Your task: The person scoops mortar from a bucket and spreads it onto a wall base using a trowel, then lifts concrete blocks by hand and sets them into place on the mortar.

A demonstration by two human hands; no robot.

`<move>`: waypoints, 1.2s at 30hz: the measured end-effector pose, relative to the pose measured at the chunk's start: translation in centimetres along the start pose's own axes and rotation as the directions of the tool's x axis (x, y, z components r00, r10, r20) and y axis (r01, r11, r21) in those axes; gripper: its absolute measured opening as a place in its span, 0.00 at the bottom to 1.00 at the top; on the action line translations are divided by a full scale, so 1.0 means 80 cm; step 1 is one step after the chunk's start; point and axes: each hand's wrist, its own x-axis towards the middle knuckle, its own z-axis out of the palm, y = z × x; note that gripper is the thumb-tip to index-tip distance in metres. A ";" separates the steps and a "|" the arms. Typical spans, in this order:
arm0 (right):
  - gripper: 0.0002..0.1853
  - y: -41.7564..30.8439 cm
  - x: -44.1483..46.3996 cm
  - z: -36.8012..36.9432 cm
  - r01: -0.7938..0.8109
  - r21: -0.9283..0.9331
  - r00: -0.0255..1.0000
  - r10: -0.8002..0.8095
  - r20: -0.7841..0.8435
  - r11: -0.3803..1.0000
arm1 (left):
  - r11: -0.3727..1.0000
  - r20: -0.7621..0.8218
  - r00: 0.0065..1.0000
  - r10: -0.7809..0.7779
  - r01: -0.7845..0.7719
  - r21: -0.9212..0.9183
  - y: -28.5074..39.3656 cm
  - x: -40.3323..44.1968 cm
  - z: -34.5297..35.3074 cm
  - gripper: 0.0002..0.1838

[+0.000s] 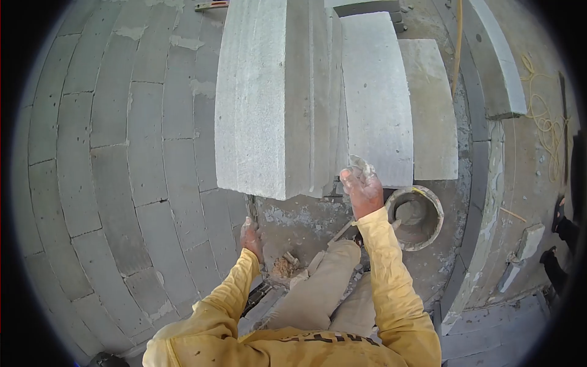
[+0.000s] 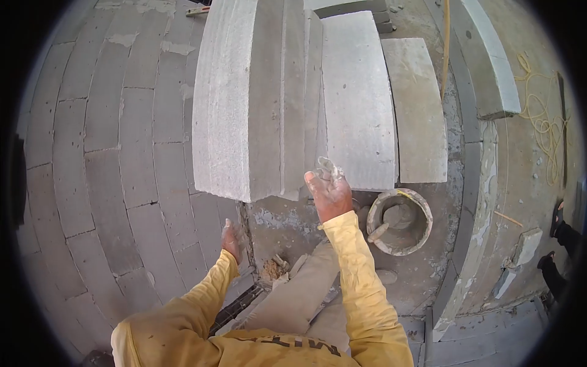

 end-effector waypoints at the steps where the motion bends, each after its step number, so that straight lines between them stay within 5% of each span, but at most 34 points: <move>1: 0.34 -0.018 -0.004 0.026 0.020 -0.087 0.999 -0.016 0.051 0.996 | 0.992 -0.071 0.996 0.062 -0.070 -0.108 0.020 0.005 -0.004 0.50; 5: 0.50 -0.034 -0.007 0.099 0.209 -0.504 0.978 -0.190 0.090 0.838 | 0.869 -0.204 0.876 0.436 -0.469 -0.157 0.153 -0.002 0.028 0.44; 8: 0.56 -0.027 -0.003 0.124 0.149 -0.552 0.989 -0.113 0.098 0.821 | 0.851 0.063 0.859 0.509 -0.491 -0.188 0.214 -0.005 0.062 0.40; 10: 0.59 -0.023 0.001 0.133 0.127 -0.587 0.991 -0.077 0.109 0.800 | 0.843 -0.015 0.863 0.505 -0.498 -0.204 0.218 -0.003 0.062 0.35; 15: 0.63 -0.095 -0.018 0.120 -0.161 -0.635 0.979 0.205 -0.005 0.756 | 0.858 0.203 0.879 0.431 -0.329 -0.395 0.200 -0.111 0.126 0.29; 19: 0.61 -0.117 -0.018 0.051 -0.046 -0.731 0.984 0.159 0.086 0.681 | 0.847 0.240 0.839 0.488 -0.389 -0.361 0.140 -0.138 0.130 0.31; 22: 0.61 -0.123 -0.032 0.003 -0.017 -0.715 0.971 0.181 0.154 0.699 | 0.898 0.281 0.890 0.361 -0.250 -0.361 0.126 -0.181 0.133 0.30; 23: 0.62 -0.135 -0.049 -0.010 -0.059 -0.669 0.959 0.228 0.168 0.741 | 0.887 0.326 0.851 0.412 -0.293 -0.356 0.107 -0.176 0.120 0.31; 26: 0.63 -0.133 -0.098 -0.043 -0.026 -0.683 0.958 0.214 0.193 0.730 | 0.976 0.572 0.793 0.211 -0.142 -0.163 0.129 -0.181 0.101 0.35; 29: 0.64 -0.114 -0.144 -0.067 -0.013 -0.660 0.947 0.221 0.234 0.751 | 0.959 0.546 0.825 0.148 0.015 -0.283 0.143 -0.149 0.118 0.41; 32: 0.65 -0.099 -0.191 -0.085 -0.086 -0.644 0.947 0.264 0.184 0.760 | 0.941 0.425 0.870 0.248 -0.112 -0.318 0.154 -0.134 0.142 0.40; 36: 0.66 -0.062 -0.244 -0.106 -0.190 -0.544 0.942 0.308 0.134 0.818 | 0.949 0.537 0.836 0.111 0.072 -0.308 0.160 -0.128 0.147 0.38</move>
